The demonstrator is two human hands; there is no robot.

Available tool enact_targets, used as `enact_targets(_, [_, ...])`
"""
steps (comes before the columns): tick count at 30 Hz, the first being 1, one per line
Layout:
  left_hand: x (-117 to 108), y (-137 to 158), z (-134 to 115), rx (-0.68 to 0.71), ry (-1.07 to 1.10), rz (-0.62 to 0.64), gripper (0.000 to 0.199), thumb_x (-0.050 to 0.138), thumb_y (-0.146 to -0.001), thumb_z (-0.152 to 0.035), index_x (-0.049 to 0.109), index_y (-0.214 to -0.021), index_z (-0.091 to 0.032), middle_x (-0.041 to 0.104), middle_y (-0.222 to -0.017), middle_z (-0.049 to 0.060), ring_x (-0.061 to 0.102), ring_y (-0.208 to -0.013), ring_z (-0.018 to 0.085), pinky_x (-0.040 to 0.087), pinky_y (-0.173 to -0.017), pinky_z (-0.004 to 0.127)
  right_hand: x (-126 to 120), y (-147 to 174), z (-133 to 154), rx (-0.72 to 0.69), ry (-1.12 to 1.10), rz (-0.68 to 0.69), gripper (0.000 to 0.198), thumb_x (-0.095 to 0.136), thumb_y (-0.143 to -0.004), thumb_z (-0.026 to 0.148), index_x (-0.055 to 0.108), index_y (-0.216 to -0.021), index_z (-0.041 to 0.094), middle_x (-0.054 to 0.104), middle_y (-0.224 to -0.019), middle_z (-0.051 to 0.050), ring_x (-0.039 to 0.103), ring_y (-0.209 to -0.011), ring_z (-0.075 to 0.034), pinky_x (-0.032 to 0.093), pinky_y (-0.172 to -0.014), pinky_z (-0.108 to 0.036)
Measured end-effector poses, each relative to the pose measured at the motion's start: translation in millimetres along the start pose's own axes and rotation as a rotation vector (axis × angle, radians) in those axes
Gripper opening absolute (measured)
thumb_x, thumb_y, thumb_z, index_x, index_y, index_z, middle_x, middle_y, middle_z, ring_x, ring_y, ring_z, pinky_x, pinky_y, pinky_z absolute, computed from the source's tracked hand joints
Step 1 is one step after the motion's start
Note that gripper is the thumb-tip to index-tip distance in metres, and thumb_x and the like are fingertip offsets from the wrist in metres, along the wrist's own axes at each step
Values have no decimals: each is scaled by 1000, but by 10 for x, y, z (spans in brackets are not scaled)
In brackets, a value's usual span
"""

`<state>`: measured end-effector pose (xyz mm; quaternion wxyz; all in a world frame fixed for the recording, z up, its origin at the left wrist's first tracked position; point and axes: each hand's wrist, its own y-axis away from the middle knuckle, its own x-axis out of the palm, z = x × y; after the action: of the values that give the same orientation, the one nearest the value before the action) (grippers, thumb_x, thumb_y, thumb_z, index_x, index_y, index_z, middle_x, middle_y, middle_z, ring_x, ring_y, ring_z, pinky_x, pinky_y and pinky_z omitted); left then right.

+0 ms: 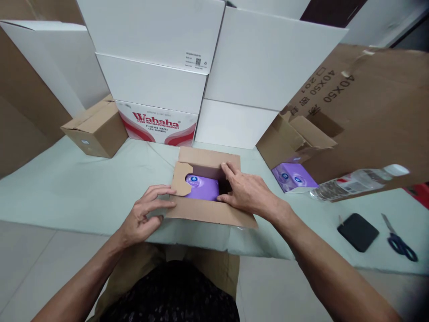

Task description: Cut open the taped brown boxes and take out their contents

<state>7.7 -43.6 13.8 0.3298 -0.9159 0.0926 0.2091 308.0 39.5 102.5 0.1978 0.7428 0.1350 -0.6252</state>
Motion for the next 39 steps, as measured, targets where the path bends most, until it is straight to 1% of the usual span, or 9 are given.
enact_targets(3, [-181,-120,-63,-151,146,142,32,52,-94,-26,80,-110,-27,72,-133,9,61,-128,33,51,-107,55,-72,-65,7,-41,36,44,74,71,-83,52,49,-143,16,57,-143,-20,71,-95,-31,50,-65,-35])
enact_targets(6, [-247,-388,-161,-290,41,132,33,52,-99,-35,80,-85,-25,79,-101,9,71,-99,28,58,-90,46,-107,-76,30,-53,66,55,68,72,-83,50,53,-139,17,57,-143,-21,71,-94,-30,49,-66,-34])
enact_targets(9, [-219,-751,-202,-216,-71,201,21,65,-92,-38,79,-84,-25,79,-90,6,70,-90,26,57,-86,42,-120,-61,60,-33,85,73,68,69,-86,47,52,-143,16,53,-148,-21,71,-95,-30,50,-66,-35])
enact_targets(13, [-109,-1157,-136,-65,-94,452,21,68,-86,-39,81,-99,-30,79,-115,5,66,-122,30,51,-105,46,-187,-20,49,-37,72,62,55,61,-88,31,59,-141,20,60,-140,-16,71,-92,-27,50,-67,-35])
enact_targets(17, [-14,-1278,-129,63,-232,569,11,70,-81,-37,80,-82,-33,80,-91,3,63,-127,34,35,-118,56,-266,129,-154,-6,60,4,35,50,-92,25,76,-114,24,64,-140,-8,71,-84,-21,48,-63,-34])
enact_targets(21, [-107,-1179,-205,126,-509,461,24,73,-79,-51,79,-82,-27,74,-85,7,64,-115,37,19,-123,64,-162,397,-484,80,-31,-153,34,46,-96,29,77,-110,26,67,-139,-4,72,-82,-22,50,-63,-36])
enact_targets(24, [-234,-1020,-172,70,-656,337,45,74,-75,-64,80,-97,-25,72,-100,12,63,-109,37,19,-122,67,68,531,-636,37,-35,-251,34,50,-95,31,77,-114,23,70,-134,-10,70,-106,-31,55,-79,-42])
enact_targets(30, [-226,-611,111,-100,-580,256,72,66,-81,-73,67,-136,-26,57,-148,18,49,-138,43,23,-120,70,475,522,-612,-51,-31,-308,44,38,-100,22,72,-126,13,68,-136,-18,59,-130,-35,53,-99,-52])
enact_targets(39, [-93,-531,139,-172,-498,209,67,65,-85,-66,67,-137,-23,52,-154,19,44,-143,44,30,-118,67,161,324,-398,-265,128,-181,36,43,-95,7,75,-110,13,74,-118,-17,67,-105,-31,53,-87,-44])
